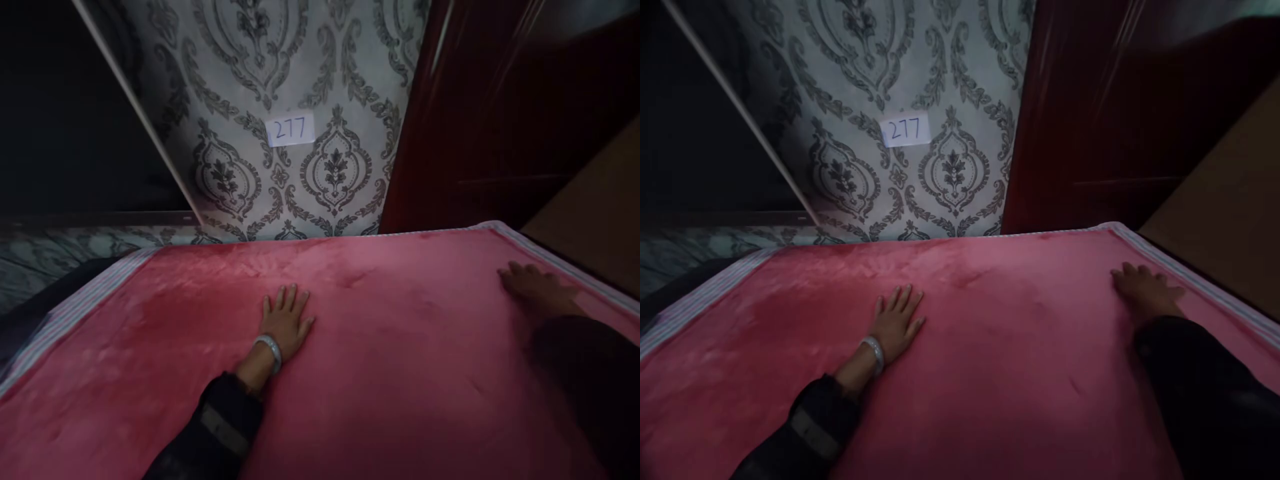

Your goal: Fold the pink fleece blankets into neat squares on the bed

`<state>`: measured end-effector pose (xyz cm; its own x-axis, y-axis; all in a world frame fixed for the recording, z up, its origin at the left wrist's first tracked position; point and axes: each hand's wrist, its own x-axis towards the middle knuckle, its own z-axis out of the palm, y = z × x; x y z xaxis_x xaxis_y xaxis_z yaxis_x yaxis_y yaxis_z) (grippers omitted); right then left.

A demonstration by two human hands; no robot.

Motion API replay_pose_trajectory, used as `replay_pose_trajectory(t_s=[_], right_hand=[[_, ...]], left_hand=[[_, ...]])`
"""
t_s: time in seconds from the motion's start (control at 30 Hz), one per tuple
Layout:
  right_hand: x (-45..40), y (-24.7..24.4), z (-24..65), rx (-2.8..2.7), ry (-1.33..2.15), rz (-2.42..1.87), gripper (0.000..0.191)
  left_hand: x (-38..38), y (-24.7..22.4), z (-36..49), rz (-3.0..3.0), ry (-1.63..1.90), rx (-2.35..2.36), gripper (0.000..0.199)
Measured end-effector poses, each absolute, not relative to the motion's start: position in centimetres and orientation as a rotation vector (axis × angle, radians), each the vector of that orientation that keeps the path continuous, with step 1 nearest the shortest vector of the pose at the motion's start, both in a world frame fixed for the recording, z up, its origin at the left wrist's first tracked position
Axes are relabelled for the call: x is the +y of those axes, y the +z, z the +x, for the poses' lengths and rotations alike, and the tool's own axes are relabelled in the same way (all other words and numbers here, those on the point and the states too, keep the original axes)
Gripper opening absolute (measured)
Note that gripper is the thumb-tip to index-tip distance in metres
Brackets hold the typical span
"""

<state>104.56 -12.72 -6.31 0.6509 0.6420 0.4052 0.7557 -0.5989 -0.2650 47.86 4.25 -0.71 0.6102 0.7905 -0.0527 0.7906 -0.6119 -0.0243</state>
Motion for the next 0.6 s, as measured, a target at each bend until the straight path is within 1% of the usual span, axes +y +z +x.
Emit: replay_pose_trajectory(t_s=[0.07, 0.1, 0.2, 0.27, 0.33, 0.4, 0.47, 0.53, 0.6], right_hand=[[-10.1, -3.8, 99.4, -0.958, -0.275, -2.593, 0.058], [-8.5, -2.5, 95.7, -1.086, -0.254, -2.565, 0.060], [-3.9, -0.5, 82.2, -1.717, -0.192, -2.204, 0.059], [-2.0, -0.8, 73.8, -2.100, -0.111, -1.938, 0.055], [-1.2, -1.7, 68.6, -2.320, -0.028, -1.798, 0.054], [-1.3, -2.4, 67.7, -2.337, 0.013, -1.860, 0.055], [-2.5, -2.5, 71.0, -2.170, 0.017, -2.115, 0.055], [-4.5, -1.9, 76.1, -1.767, 0.019, -2.502, 0.056], [-6.8, -1.0, 80.6, -1.258, 0.051, -2.784, 0.055]], left_hand=[[4.3, -0.9, 47.8, 2.807, -0.049, 1.370, 0.064], [4.3, -0.9, 47.8, 2.802, -0.028, 1.365, 0.064], [4.2, -0.5, 47.8, 2.791, 0.046, 1.346, 0.067], [4.2, -0.1, 47.7, 2.792, 0.132, 1.363, 0.063], [4.3, 0.2, 47.6, 2.794, 0.205, 1.402, 0.058], [4.4, 0.1, 47.5, 2.789, 0.180, 1.408, 0.057], [4.6, -0.2, 47.4, 2.784, 0.094, 1.368, 0.059], [4.7, -0.6, 47.3, 2.783, 0.060, 1.341, 0.060], [4.7, -0.9, 47.4, 2.780, 0.086, 1.342, 0.061]])
